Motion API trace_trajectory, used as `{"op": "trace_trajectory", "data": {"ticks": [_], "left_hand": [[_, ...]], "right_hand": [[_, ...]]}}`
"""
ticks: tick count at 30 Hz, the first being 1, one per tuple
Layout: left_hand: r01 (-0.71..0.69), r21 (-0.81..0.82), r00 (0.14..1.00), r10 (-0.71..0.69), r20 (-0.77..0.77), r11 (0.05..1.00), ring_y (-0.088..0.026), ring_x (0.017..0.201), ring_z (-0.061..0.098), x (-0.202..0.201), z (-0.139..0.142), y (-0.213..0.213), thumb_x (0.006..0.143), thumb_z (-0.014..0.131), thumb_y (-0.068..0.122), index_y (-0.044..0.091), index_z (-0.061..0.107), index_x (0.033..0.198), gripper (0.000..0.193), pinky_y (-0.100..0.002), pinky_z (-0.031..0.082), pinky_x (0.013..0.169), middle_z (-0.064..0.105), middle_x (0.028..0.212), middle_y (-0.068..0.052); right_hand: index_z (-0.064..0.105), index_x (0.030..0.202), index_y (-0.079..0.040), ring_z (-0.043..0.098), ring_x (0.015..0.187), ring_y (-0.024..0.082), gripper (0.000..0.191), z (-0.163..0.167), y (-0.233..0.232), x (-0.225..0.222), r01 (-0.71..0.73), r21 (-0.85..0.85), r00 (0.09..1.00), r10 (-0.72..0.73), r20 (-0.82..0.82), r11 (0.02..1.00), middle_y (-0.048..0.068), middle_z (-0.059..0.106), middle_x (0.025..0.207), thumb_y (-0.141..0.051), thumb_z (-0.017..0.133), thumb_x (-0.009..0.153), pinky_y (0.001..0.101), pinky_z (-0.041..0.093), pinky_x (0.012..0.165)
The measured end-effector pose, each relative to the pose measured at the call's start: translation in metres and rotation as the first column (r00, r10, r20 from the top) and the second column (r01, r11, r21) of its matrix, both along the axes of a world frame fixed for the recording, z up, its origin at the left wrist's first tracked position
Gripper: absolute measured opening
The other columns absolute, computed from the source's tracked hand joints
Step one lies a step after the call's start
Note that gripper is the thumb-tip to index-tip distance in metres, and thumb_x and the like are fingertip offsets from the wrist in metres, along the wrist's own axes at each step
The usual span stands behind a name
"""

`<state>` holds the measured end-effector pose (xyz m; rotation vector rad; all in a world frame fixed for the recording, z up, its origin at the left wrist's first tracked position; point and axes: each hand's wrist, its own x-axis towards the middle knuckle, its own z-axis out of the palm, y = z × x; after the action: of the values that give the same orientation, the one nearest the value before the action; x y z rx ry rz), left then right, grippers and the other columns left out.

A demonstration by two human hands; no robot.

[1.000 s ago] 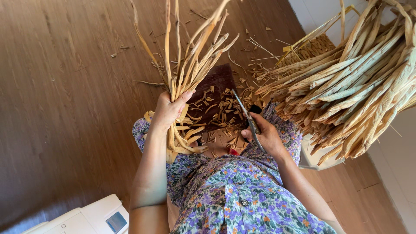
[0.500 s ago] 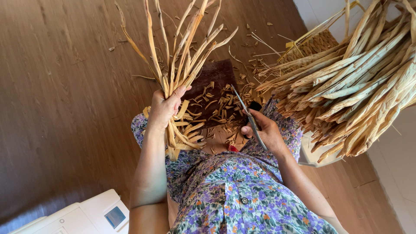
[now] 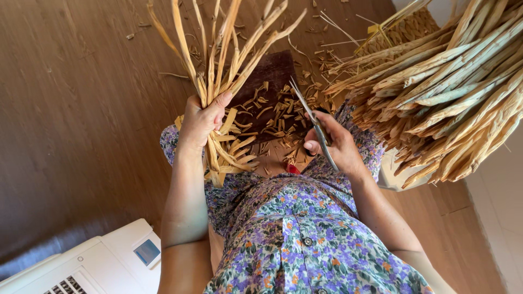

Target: The person sits on the floor and uses shears to trim the ends of a bundle of dried plant stems. They repeatedly cut the tips, gather the trimmed pieces, and place them into a woven basket. The person also handles a large bundle of stems, separating and arranging them.

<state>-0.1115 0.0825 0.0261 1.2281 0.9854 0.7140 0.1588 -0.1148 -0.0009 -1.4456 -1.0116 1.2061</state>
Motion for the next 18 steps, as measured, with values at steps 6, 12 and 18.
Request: {"op": "trace_trajectory", "data": {"ticks": [6, 12, 18], "left_hand": [[0.067, -0.033, 0.998, -0.067, 0.006, 0.997, -0.006, 0.044, 0.044, 0.002, -0.005, -0.002, 0.094, 0.077, 0.033, 0.007, 0.069, 0.087, 0.028, -0.022, 0.037, 0.041, 0.048, 0.054, 0.005], [0.141, -0.087, 0.989, -0.137, 0.050, 0.986, -0.005, 0.048, 0.046, 0.000, -0.008, -0.003, 0.093, 0.078, 0.032, 0.008, 0.069, 0.089, 0.026, -0.022, 0.039, 0.043, 0.051, 0.058, 0.006], [0.220, -0.095, 0.974, -0.223, -0.025, 0.971, -0.004, 0.049, 0.043, 0.002, -0.007, -0.002, 0.094, 0.079, 0.027, 0.007, 0.069, 0.090, 0.023, -0.022, 0.037, 0.043, 0.049, 0.058, 0.007]], "right_hand": [[0.052, 0.148, -0.005, 0.063, 0.071, 0.010, 0.072, 0.019, 0.012, 0.002, 0.024, -0.018, 0.996, -0.026, -0.087, 1.000, 0.004, 0.068, 0.091, -0.025, 0.083, 0.085, 0.0237, 0.053, 0.062], [0.051, 0.147, -0.005, 0.065, 0.066, 0.011, 0.071, 0.019, 0.016, 0.009, 0.067, -0.035, 0.987, -0.071, -0.143, 0.997, 0.004, 0.068, 0.089, -0.025, 0.081, 0.085, 0.0244, 0.053, 0.057], [0.050, 0.152, 0.001, 0.065, 0.086, 0.011, 0.075, 0.017, 0.010, 0.011, -0.038, 0.103, 0.999, 0.041, -0.036, 0.994, 0.007, 0.068, 0.099, -0.019, 0.085, 0.089, 0.0241, 0.055, 0.074]]}}
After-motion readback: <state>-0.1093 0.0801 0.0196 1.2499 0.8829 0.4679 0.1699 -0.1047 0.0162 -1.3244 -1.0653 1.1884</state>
